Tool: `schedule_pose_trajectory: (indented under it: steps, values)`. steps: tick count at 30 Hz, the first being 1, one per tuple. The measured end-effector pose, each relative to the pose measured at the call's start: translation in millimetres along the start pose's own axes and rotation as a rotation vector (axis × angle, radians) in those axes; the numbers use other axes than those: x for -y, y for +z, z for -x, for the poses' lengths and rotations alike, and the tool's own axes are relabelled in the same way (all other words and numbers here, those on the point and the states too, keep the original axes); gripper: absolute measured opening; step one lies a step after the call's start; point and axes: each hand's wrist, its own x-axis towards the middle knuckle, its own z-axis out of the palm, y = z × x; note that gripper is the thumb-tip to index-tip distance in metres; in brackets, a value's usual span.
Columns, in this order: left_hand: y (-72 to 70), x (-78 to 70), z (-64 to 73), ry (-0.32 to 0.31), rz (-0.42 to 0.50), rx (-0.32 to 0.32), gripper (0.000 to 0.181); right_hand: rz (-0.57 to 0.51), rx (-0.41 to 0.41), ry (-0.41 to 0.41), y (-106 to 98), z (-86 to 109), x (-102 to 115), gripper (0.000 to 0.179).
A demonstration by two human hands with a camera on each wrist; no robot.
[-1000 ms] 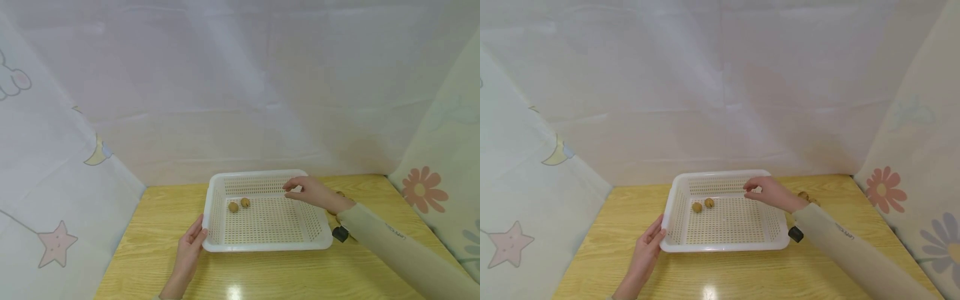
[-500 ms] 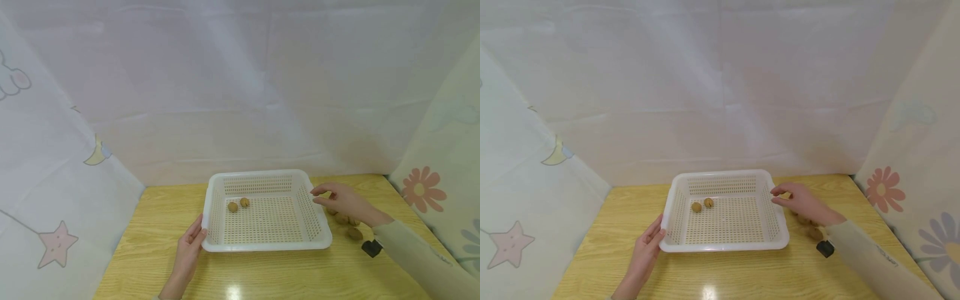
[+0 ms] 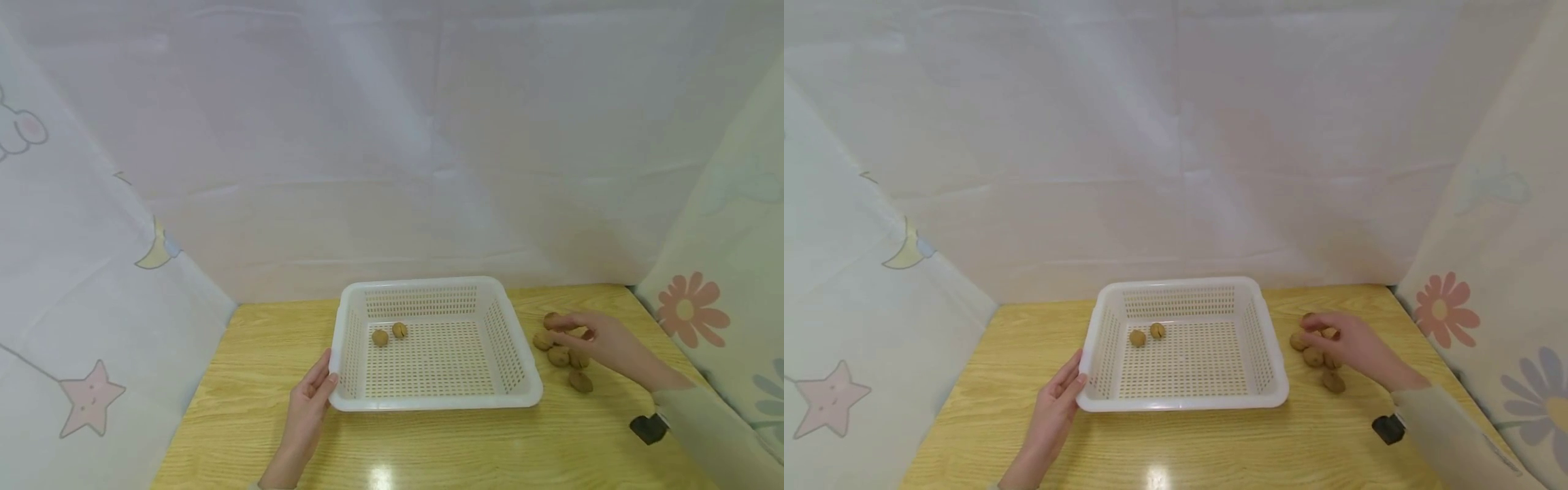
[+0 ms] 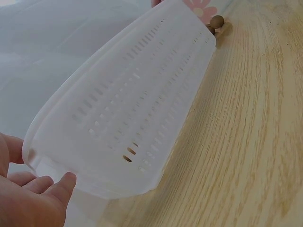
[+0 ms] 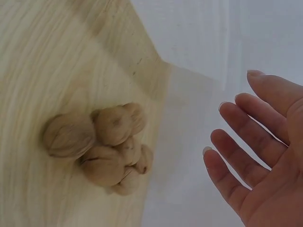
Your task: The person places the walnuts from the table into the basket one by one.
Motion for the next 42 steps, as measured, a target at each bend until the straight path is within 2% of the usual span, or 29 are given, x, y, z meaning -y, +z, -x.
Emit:
schedule_pose_trajectory:
  steps: [5, 15, 21, 27, 34, 42]
  values:
    - [0.2, 0.1, -0.3, -0.005, 0.002, -0.007, 0.061, 0.031, 0.004, 0.019, 1.5, 14.7, -16.9, 0.031]
    - [-0.7, 1.7, 1.0, 0.002, 0.01, -0.003, 0.061, 0.036, 0.064, 0.141, 15.8, 47.5, -50.8, 0.033]
    - [-1.4, 2.2, 1.2, 0.017, 0.005, 0.014, 0.061, 0.048, 0.034, 0.117, 32.1, 62.0, -68.3, 0.027]
    - [-1.9, 2.6, 0.0, 0.019, 0.006, 0.016, 0.06, 0.047, 0.01, 0.099, 45.3, 64.6, -75.0, 0.029]
    - [-1.3, 2.5, -0.7, 0.009, 0.0, 0.007, 0.06, 0.101, -0.011, 0.064, 50.7, 59.5, -78.3, 0.028]
    - [-1.2, 2.0, 0.1, 0.002, -0.003, 0.006, 0.061, 0.098, -0.004, 0.086, 53.5, 56.1, -77.7, 0.029]
